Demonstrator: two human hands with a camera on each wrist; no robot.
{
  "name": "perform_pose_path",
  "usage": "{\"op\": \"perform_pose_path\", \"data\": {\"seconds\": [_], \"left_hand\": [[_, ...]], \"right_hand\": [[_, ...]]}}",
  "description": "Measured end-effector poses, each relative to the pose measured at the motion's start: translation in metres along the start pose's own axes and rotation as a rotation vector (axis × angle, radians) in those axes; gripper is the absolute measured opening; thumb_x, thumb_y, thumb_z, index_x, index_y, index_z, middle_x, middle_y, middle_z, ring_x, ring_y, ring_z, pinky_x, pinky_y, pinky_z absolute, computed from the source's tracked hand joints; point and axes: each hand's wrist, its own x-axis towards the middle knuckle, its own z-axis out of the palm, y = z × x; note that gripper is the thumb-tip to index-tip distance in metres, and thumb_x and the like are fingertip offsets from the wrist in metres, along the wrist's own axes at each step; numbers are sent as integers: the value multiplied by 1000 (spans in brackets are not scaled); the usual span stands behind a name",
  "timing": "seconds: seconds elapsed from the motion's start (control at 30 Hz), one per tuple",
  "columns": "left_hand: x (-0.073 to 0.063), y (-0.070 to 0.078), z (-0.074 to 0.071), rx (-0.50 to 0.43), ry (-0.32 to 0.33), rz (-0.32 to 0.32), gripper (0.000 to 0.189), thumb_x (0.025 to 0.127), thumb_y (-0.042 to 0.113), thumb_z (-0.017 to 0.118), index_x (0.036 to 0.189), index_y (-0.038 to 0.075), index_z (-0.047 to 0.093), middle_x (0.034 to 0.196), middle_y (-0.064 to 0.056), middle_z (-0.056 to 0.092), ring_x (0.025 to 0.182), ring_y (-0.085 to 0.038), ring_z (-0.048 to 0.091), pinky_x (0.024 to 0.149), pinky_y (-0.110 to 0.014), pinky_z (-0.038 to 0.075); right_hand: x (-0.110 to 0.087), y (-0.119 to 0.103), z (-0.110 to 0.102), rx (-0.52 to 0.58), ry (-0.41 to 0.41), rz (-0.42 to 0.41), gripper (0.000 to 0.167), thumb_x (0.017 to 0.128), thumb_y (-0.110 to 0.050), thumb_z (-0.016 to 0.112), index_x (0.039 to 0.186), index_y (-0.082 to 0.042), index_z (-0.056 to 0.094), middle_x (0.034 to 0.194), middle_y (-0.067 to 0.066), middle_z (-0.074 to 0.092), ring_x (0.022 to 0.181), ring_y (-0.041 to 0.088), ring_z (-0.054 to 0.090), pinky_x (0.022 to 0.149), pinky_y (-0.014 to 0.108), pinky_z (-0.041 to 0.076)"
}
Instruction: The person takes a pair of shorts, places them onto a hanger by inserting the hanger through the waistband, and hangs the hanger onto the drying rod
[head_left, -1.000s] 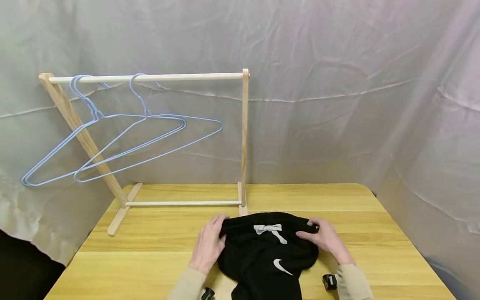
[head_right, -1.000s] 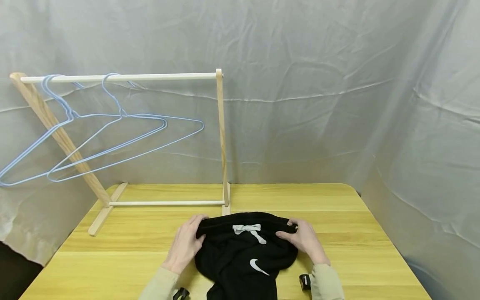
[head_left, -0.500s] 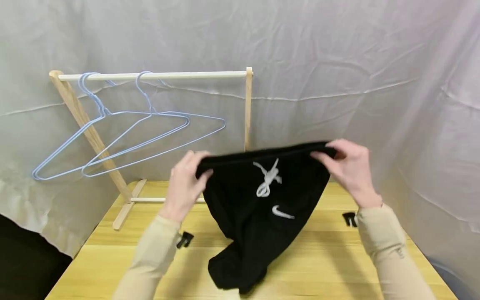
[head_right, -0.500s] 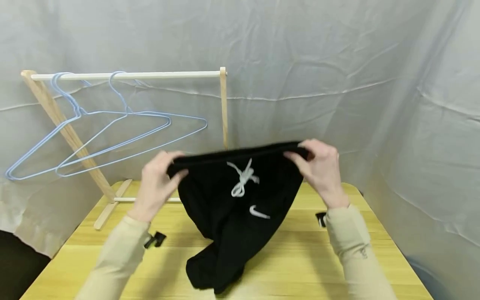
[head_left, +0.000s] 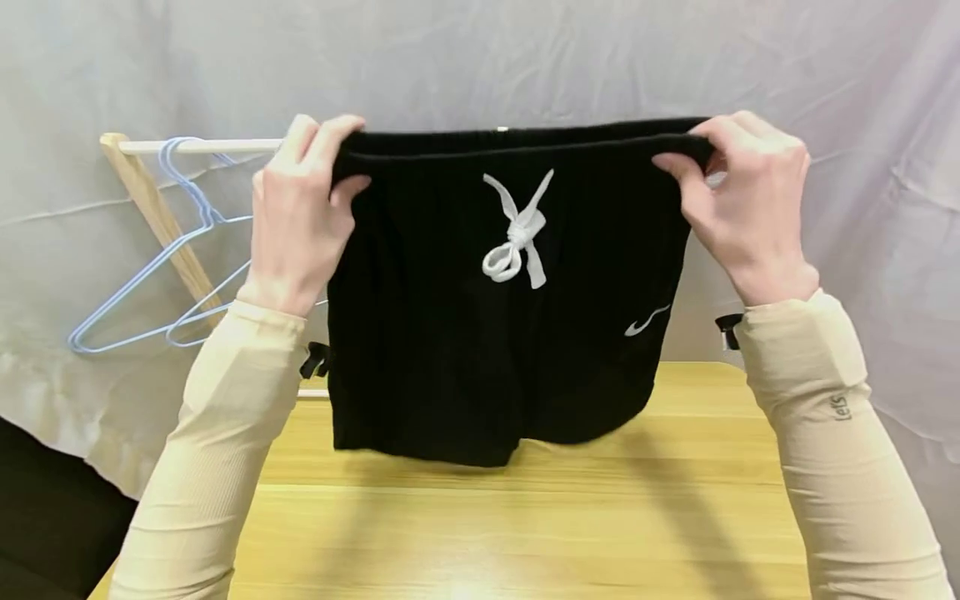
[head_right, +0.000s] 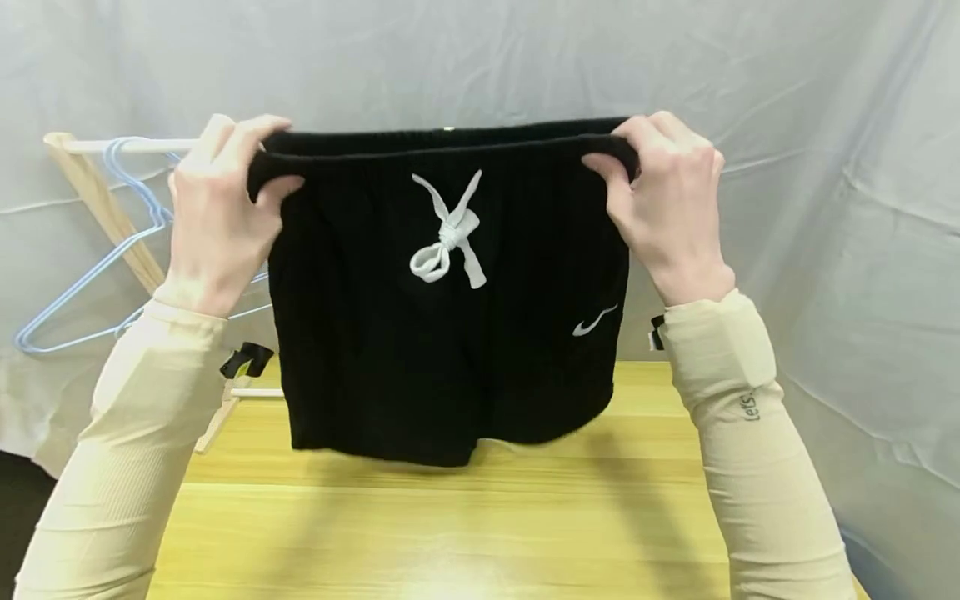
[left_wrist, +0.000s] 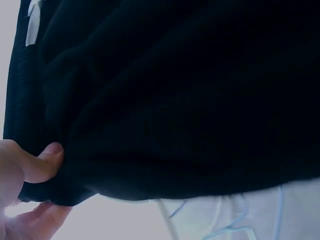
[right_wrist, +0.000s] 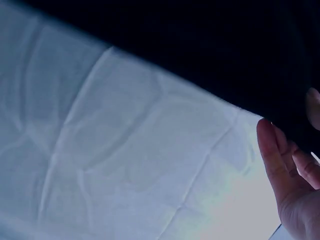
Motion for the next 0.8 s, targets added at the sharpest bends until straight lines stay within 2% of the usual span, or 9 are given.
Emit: {"op": "perform_pose_path", "data": {"seconds": [0.07, 0.13, 0.2, 0.3, 0.4, 0.6, 0.7, 0.8], "left_hand": [[3, 3, -3, 19, 19, 4, 43, 90, 2, 71, 131, 11, 61, 109, -19, 61, 102, -41, 67, 84, -57, 52], [0, 5, -1, 19, 15, 16, 44, 91, -1, 68, 133, 12, 60, 111, -18, 61, 103, -41, 67, 82, -58, 52], [-10, 4, 4, 17, -7, 36, 46, 90, -5, 66, 132, 11, 59, 110, -18, 60, 97, -41, 67, 77, -58, 53], [-34, 2, 12, 3, -61, 73, 49, 88, -11, 65, 132, 10, 58, 107, -17, 59, 88, -41, 67, 71, -56, 54], [-63, 0, 22, -13, -146, 96, 46, 86, -10, 68, 127, 7, 57, 104, -15, 59, 79, -39, 67, 64, -51, 54], [-120, -13, 45, -51, -347, 107, 30, 84, -4, 74, 109, 8, 62, 99, -7, 61, 64, -33, 64, 51, -44, 52], [-144, -19, 55, -41, -424, 111, 24, 84, -1, 75, 105, 9, 66, 92, -3, 59, 60, -29, 63, 49, -39, 50], [-161, -22, 60, -34, -486, 121, 20, 85, 2, 75, 102, 10, 69, 88, -1, 56, 58, -24, 61, 49, -34, 48]], "right_hand": [[2, -2, -3, 26, -1, 27, 25, 89, -18, 77, 92, 6, 73, 89, 23, 73, 74, -34, 36, 74, -1, 31], [-4, -1, -3, 67, -11, 49, 20, 87, -11, 77, 90, 8, 72, 90, 23, 73, 76, -34, 40, 76, -5, 34], [-17, 2, -3, 124, -38, 65, 15, 85, -5, 76, 88, 9, 72, 89, 23, 74, 76, -31, 45, 73, -5, 38], [-45, 11, -3, 206, -100, 37, 7, 80, 4, 72, 84, 9, 70, 84, 22, 72, 76, -26, 49, 73, -3, 42], [-76, 19, -3, 240, -155, 16, 7, 74, 6, 69, 81, 6, 71, 79, 18, 71, 73, -21, 50, 71, 0, 42], [-137, 35, 8, 178, -293, -6, 9, 69, 2, 68, 76, -1, 71, 72, 7, 69, 61, -1, 49, 60, 9, 39], [-164, 35, 12, 162, -383, 25, 10, 69, 1, 68, 77, -3, 73, 73, 5, 69, 59, 8, 50, 58, 15, 40], [-182, 34, 13, 151, -469, 78, 11, 70, 1, 68, 78, -4, 74, 76, 3, 70, 60, 8, 49, 59, 19, 41]]}}
